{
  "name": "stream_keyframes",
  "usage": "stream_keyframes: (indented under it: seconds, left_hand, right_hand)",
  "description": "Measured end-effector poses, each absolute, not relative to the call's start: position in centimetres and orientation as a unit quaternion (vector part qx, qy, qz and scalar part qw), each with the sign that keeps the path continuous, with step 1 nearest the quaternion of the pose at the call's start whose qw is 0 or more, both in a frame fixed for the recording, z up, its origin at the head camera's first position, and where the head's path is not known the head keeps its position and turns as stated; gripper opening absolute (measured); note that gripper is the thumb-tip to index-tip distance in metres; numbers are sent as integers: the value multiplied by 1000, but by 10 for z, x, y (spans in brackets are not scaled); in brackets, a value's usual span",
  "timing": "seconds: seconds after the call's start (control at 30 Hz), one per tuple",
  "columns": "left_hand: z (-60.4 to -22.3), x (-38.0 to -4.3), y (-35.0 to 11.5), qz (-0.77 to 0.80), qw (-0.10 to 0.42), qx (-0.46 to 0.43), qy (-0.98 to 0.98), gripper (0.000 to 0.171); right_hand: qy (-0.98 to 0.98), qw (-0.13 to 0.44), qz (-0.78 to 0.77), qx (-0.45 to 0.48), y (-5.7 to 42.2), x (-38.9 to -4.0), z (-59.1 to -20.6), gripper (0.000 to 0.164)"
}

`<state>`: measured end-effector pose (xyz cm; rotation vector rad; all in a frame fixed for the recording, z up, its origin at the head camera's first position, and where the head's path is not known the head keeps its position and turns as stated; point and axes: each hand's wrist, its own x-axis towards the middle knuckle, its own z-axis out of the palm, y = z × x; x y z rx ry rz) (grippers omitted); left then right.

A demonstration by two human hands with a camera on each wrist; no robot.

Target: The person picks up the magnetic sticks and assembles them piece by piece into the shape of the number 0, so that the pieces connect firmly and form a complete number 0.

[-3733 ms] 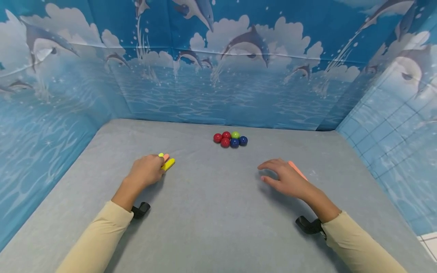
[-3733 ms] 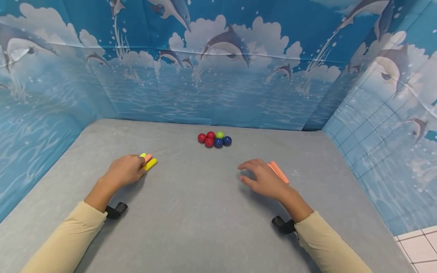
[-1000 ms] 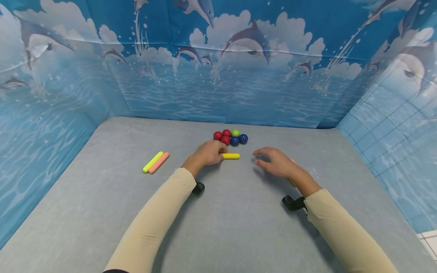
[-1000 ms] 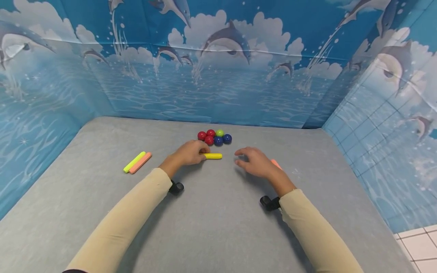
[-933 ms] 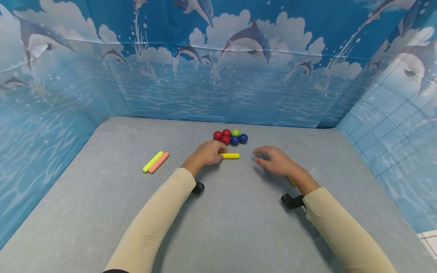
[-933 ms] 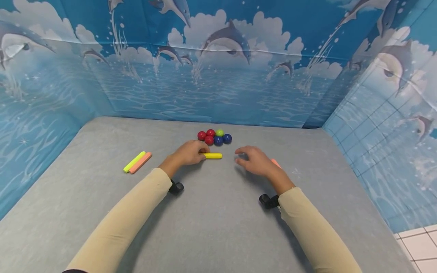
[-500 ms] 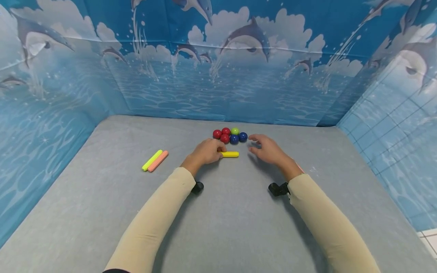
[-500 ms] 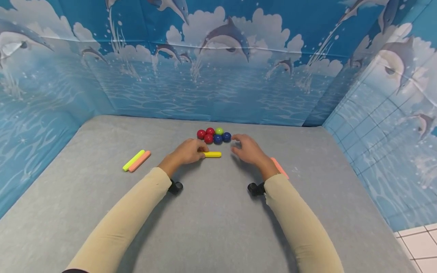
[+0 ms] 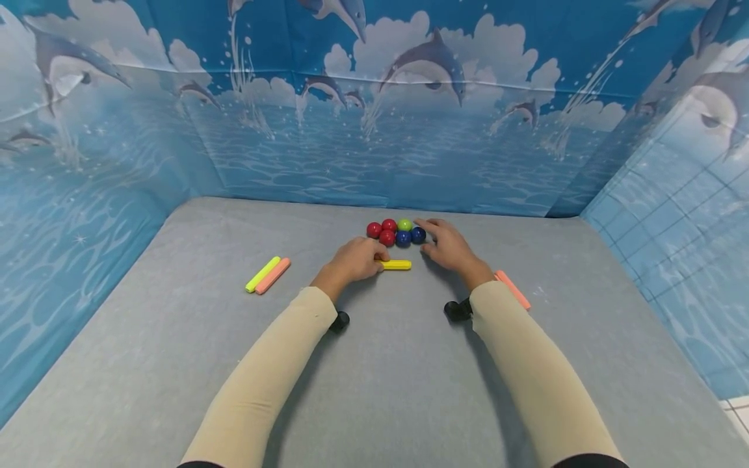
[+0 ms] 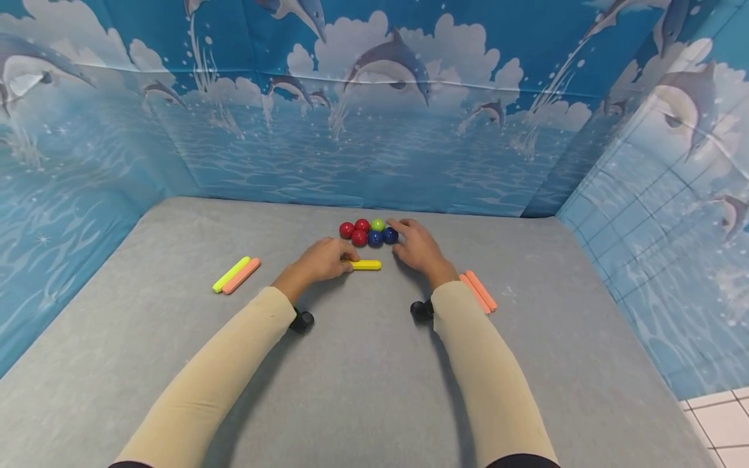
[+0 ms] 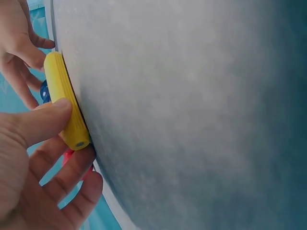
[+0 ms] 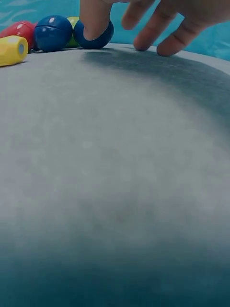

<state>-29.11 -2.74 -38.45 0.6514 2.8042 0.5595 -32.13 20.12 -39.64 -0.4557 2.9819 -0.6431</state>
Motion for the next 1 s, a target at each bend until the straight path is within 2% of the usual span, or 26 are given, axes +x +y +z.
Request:
stream_keyframes:
  seconds: [0.27,0.47,0.63,1.0]
  left_hand:
    - [-383,-290,-24,179,102,226,952,25]
    - [-384,-290,-22,180,103,222,953,25]
    - [-385,-289,-21,181,101,226,952,24]
    - [-385,-290,-29,204,92,225,948,25]
  right_hand:
    - [960,24,-260,-98,201,-323,-399,41]
    - [961,20,-257,-99,201,-318,-397,42]
    - [966,12,-217,-138,205,-314,-394,40]
    - [964,41,-226,-133,213,-304,-389,37]
